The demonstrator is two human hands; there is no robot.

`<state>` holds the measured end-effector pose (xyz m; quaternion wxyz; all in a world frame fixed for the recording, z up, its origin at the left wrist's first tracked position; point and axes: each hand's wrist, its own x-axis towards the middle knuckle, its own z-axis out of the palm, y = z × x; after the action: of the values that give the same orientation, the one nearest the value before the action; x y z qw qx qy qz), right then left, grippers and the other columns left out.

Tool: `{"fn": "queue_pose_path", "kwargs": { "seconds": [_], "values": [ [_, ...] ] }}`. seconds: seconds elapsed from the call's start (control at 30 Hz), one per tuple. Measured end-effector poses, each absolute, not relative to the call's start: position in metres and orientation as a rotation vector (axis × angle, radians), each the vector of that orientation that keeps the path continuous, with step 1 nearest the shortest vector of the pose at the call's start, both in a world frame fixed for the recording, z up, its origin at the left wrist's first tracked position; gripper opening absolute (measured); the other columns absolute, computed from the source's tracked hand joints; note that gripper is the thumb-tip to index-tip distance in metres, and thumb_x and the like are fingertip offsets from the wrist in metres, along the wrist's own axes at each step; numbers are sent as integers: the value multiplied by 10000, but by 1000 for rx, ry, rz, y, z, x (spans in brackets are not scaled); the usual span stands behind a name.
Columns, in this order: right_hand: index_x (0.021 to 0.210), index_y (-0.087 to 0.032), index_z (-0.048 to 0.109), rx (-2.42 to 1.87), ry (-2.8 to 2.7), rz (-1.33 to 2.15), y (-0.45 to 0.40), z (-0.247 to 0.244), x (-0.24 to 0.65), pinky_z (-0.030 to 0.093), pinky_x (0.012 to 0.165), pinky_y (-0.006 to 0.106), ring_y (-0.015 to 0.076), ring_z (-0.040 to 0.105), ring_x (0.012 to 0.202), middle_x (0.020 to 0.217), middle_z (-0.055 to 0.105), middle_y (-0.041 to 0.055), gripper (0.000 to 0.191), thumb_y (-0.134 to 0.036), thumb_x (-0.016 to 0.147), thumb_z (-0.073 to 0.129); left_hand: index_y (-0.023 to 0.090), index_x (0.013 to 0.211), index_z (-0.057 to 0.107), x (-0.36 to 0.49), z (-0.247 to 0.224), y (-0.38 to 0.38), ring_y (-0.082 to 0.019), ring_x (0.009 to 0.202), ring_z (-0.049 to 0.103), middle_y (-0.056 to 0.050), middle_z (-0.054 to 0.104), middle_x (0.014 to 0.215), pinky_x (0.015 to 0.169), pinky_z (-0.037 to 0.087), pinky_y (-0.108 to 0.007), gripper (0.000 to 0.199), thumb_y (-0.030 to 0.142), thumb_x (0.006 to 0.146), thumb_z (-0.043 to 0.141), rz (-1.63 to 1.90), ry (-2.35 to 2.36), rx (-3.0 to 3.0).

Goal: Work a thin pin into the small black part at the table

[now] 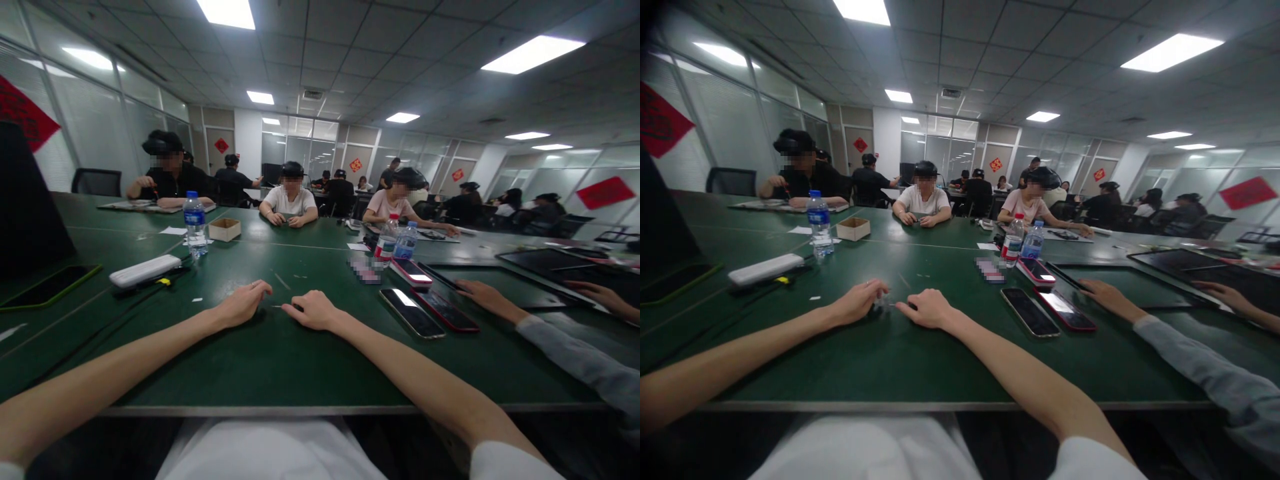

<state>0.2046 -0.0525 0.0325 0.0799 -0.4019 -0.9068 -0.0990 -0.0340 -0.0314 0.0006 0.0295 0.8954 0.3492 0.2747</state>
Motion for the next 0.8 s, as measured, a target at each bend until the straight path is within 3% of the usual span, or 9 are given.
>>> {"fn": "queue_pose_path", "kwargs": {
  "seconds": [0.5,0.8],
  "values": [
    [886,-189,667,-1258,-2756,-283,-58,40,204,396,652,233,163,627,715,808,687,65,661,-612,901,158,258,1197,489,-32,4,-34,-154,1023,513,-33,468,1223,906,421,-288,529,1,762,334,706,895,2839],
    [895,-189,670,-1319,-2753,-244,-61,43,203,396,668,232,171,630,753,820,690,67,657,-623,893,177,260,1255,423,-31,6,-35,-190,1111,462,-52,481,1217,941,397,-329,575,-6,749,365,612,851,2857]
  ]
}}
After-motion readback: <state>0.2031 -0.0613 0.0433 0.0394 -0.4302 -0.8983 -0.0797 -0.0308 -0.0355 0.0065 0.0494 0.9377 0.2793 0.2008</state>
